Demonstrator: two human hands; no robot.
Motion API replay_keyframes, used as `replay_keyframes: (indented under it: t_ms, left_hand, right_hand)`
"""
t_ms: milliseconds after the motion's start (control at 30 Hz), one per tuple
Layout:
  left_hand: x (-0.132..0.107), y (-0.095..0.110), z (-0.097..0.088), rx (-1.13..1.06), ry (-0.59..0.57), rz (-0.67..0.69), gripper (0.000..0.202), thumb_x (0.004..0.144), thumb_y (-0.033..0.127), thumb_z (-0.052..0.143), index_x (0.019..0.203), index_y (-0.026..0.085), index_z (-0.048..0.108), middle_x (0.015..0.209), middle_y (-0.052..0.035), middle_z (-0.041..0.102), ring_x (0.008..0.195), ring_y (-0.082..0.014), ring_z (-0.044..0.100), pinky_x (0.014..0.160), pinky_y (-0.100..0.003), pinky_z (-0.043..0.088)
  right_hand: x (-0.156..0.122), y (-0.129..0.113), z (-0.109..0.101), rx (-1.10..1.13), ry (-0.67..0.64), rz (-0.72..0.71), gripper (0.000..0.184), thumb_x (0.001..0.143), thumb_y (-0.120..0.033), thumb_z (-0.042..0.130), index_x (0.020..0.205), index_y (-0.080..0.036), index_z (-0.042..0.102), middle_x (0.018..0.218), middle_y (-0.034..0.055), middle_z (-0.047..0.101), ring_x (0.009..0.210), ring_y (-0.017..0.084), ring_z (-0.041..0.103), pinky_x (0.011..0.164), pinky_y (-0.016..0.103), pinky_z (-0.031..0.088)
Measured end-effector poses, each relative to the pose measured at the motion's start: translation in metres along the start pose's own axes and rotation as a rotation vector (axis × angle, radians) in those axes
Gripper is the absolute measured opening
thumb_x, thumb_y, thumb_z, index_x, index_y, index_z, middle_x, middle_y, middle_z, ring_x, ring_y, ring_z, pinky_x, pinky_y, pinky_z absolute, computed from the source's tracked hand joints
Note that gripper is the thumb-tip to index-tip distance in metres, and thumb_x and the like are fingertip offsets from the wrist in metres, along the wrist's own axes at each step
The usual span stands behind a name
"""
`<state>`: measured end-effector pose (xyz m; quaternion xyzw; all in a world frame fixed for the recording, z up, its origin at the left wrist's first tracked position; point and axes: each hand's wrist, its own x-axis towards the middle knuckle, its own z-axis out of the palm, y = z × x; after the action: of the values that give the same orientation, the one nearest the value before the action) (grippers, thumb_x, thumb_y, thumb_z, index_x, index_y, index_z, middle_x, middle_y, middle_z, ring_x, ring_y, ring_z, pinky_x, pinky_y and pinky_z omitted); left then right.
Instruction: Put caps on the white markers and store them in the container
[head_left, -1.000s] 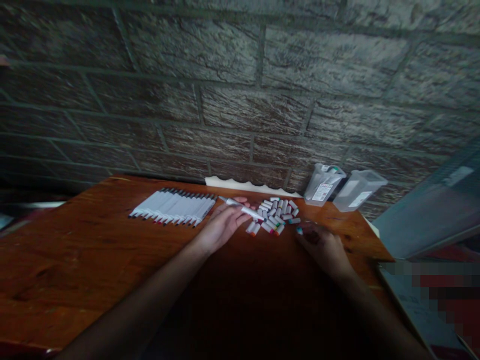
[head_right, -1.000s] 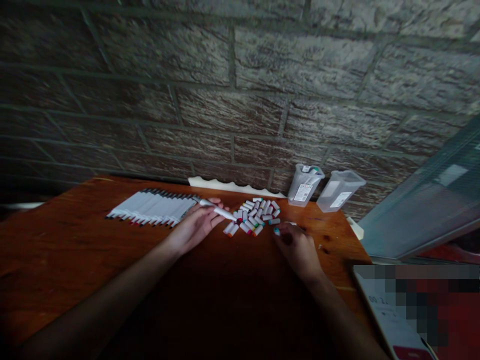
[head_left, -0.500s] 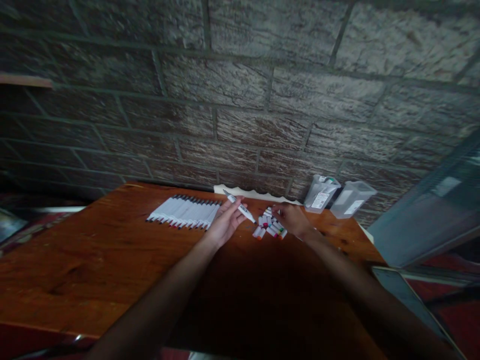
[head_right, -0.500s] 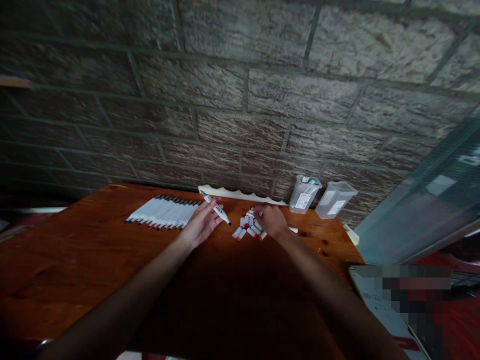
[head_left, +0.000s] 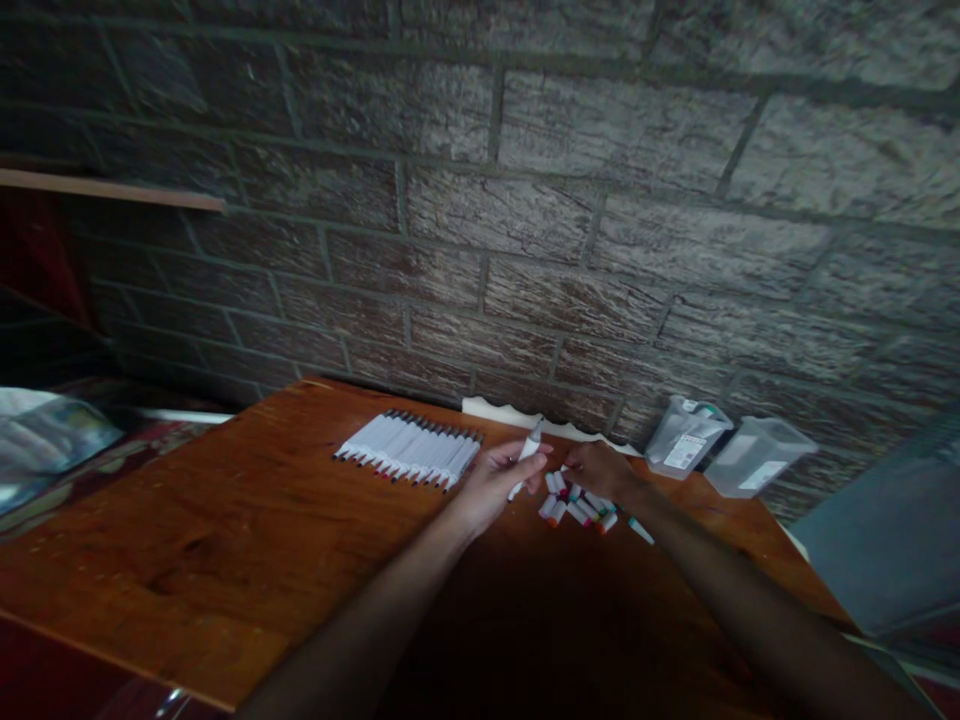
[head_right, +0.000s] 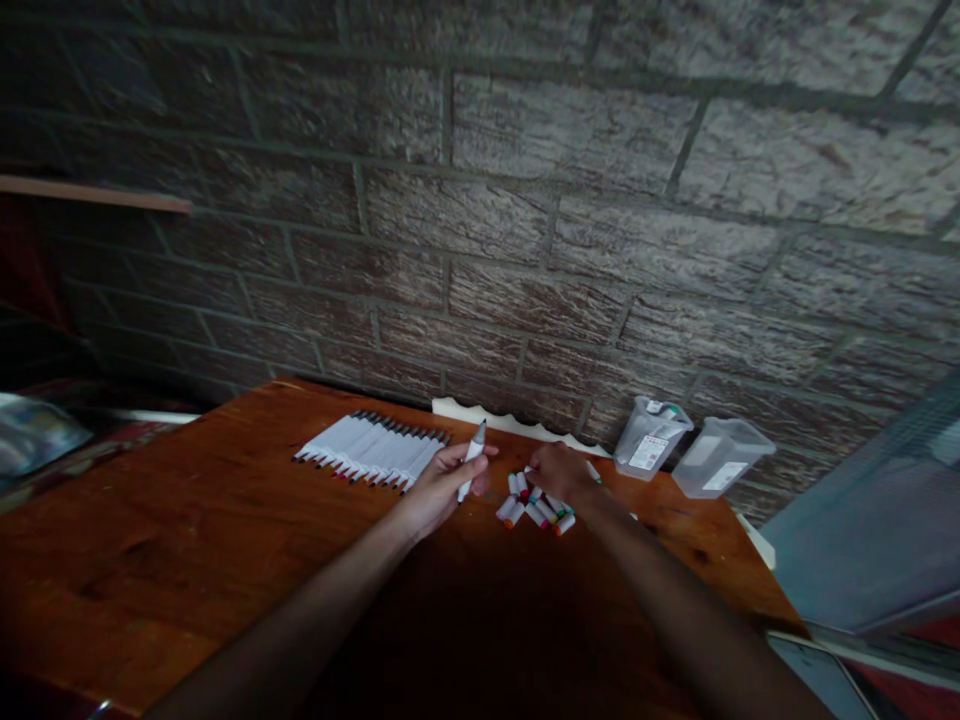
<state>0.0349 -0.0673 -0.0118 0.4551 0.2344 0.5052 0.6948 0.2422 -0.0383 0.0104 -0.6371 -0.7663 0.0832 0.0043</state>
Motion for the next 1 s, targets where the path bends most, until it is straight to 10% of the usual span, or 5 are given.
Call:
replay_keyframes:
  t_ms: [267,467,833,1000]
  left_hand:
    - [0.0,0.004,0.007,-0.088,-0.026,-0.024,0.058,0.084,0.062,0.073,0.107,0.009,0.073,0.077,-0.009,0.072,0.067,-0.0141,0.064,0.067,-0.023,0.045]
    - [0.001,0.006,0.012,-0.233,0.005,-0.039,0.039,0.09,0.049,0.072,0.105,0.013,0.066,0.101,-0.0124,0.077,0.076,-0.0146,0.065,0.077,-0.026,0.049]
    - [-0.004,0.007,0.019,-0.253,-0.019,-0.122,0.026,0.092,0.037,0.071,0.105,0.015,0.065,0.114,-0.0114,0.074,0.084,-0.0151,0.066,0.083,-0.028,0.05]
    - [-0.007,0.004,0.019,-0.223,-0.094,-0.141,0.029,0.091,0.036,0.074,0.106,0.013,0.067,0.111,-0.0118,0.074,0.086,-0.0159,0.069,0.08,-0.027,0.052]
  right_hand:
    - [-0.046,-0.01,-0.019,0.367,0.246,-0.104,0.025,0.093,-0.037,0.058,0.1,-0.02,0.075,0.097,0.0058,0.078,0.082,0.016,0.071,0.078,0.026,0.051]
    - [-0.105,-0.023,0.032,0.911,0.278,-0.119,0.029,0.089,-0.045,0.065,0.102,-0.02,0.072,0.102,0.0061,0.077,0.09,0.016,0.072,0.082,0.028,0.058]
    - [-0.112,-0.042,0.052,1.306,0.261,-0.028,0.032,0.077,-0.044,0.079,0.099,-0.021,0.074,0.103,0.0041,0.077,0.094,0.017,0.073,0.092,0.032,0.06]
    - [-0.117,-0.044,0.045,1.382,0.191,0.037,0.031,0.074,-0.039,0.08,0.099,-0.021,0.075,0.098,0.0024,0.076,0.079,0.013,0.068,0.069,0.026,0.058]
